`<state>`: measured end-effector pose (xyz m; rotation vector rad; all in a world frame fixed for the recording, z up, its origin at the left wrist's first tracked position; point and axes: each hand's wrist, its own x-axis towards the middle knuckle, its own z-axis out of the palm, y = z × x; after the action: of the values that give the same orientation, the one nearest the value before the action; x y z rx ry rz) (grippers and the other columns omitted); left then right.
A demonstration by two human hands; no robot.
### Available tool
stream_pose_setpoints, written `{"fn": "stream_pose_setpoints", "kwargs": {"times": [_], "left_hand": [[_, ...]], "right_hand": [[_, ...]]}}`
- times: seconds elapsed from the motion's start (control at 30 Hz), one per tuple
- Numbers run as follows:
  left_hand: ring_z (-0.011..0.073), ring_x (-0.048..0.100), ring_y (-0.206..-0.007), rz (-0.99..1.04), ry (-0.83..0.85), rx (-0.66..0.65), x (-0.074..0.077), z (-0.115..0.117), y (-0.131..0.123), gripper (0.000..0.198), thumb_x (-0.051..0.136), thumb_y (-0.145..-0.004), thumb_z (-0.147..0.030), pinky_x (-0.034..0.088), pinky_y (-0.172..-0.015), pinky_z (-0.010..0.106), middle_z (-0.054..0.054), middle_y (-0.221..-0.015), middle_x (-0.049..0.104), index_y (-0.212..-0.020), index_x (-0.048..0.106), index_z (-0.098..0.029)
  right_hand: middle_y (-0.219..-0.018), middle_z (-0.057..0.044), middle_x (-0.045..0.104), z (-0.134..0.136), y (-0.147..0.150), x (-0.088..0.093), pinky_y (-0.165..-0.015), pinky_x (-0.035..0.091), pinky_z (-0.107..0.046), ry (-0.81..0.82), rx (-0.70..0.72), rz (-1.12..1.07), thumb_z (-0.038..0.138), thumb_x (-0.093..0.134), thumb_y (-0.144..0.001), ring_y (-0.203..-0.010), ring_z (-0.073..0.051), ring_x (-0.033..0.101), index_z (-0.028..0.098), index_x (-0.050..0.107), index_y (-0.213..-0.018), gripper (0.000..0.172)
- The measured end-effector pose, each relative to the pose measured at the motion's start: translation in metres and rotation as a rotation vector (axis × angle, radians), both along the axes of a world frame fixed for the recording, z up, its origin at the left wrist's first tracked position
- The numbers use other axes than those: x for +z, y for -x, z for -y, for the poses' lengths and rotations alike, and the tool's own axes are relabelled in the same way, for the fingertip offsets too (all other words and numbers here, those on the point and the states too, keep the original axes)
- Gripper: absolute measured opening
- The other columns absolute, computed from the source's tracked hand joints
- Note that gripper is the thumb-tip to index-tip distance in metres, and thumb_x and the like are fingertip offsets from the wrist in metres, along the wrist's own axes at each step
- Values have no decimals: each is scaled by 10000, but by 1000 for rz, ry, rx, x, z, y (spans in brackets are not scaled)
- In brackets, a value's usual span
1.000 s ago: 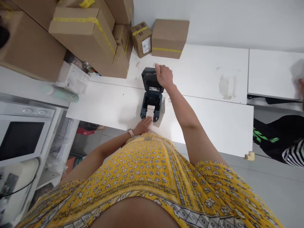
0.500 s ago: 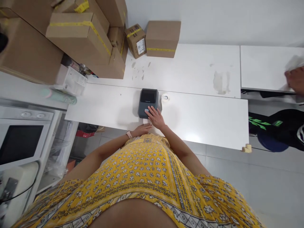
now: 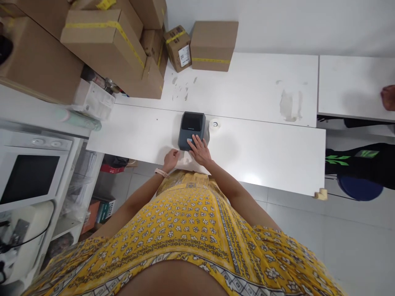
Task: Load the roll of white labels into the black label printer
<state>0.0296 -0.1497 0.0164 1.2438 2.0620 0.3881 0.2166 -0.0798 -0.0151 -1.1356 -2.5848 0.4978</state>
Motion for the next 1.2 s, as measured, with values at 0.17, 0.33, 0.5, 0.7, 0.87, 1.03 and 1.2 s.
{"fn": "stream_pose_setpoints", "kwargs": {"times": [0.17,0.33,0.5,0.7,0.87,1.03,1.2], "left_hand": [[290,571,-1185,312,-115,205,-8,-56,11,589,658,-831,-508,428,-983,378,171,-1318,592,-1285,559,-145],[290,652,-1006,639,13,127,-13,-83,18,561,779,-714,-502,498,-892,392,153,-1028,716,-1092,658,-106],[269,651,-1009,650,17,133,-5,-86,25,527,836,-658,-427,499,-913,381,120,-993,728,-1057,677,-122],[283,643,-1052,620,56,118,4,-88,25,477,826,-675,-407,489,-928,374,125,-1033,725,-1048,688,-142],[271,636,-1049,646,180,158,-3,-62,22,470,805,-707,-440,489,-889,363,141,-1111,702,-1059,675,-156],[180,650,-758,859,620,206,-25,-36,18,305,795,-739,-372,513,-787,333,81,-792,693,-837,677,-108],[141,645,-646,986,632,220,-43,-37,8,259,841,-693,-222,519,-768,319,77,-756,693,-845,683,-85]], "right_hand": [[-1649,-66,66,1,1,-2,-1214,128,-535,-3,1,-10,408,338,-1008,-1521,-255,55,234,242,-1554,580],[-1648,-74,74,2,4,-4,-1216,143,-524,-6,-20,-4,416,351,-1002,-1520,-254,63,221,234,-1556,598],[-1646,-80,112,2,4,-4,-1220,136,-521,43,-49,1,435,387,-988,-1520,-261,70,213,289,-1537,600],[-1639,-102,150,2,14,-10,-1209,173,-549,158,-219,-182,523,336,-982,-1518,-272,90,211,204,-1560,669],[-1581,-232,244,-22,28,-25,-1109,379,-532,514,-647,-455,693,461,-870,-1431,-328,332,114,-63,-1564,1044],[-1501,-268,377,-35,22,-28,-1045,451,-464,689,-620,-464,717,639,-740,-1313,-323,481,47,-11,-1557,1241],[-1460,-225,449,-30,28,-20,-1053,437,-491,486,-546,-483,753,538,-792,-1233,-314,557,106,-102,-1561,1191]]}}
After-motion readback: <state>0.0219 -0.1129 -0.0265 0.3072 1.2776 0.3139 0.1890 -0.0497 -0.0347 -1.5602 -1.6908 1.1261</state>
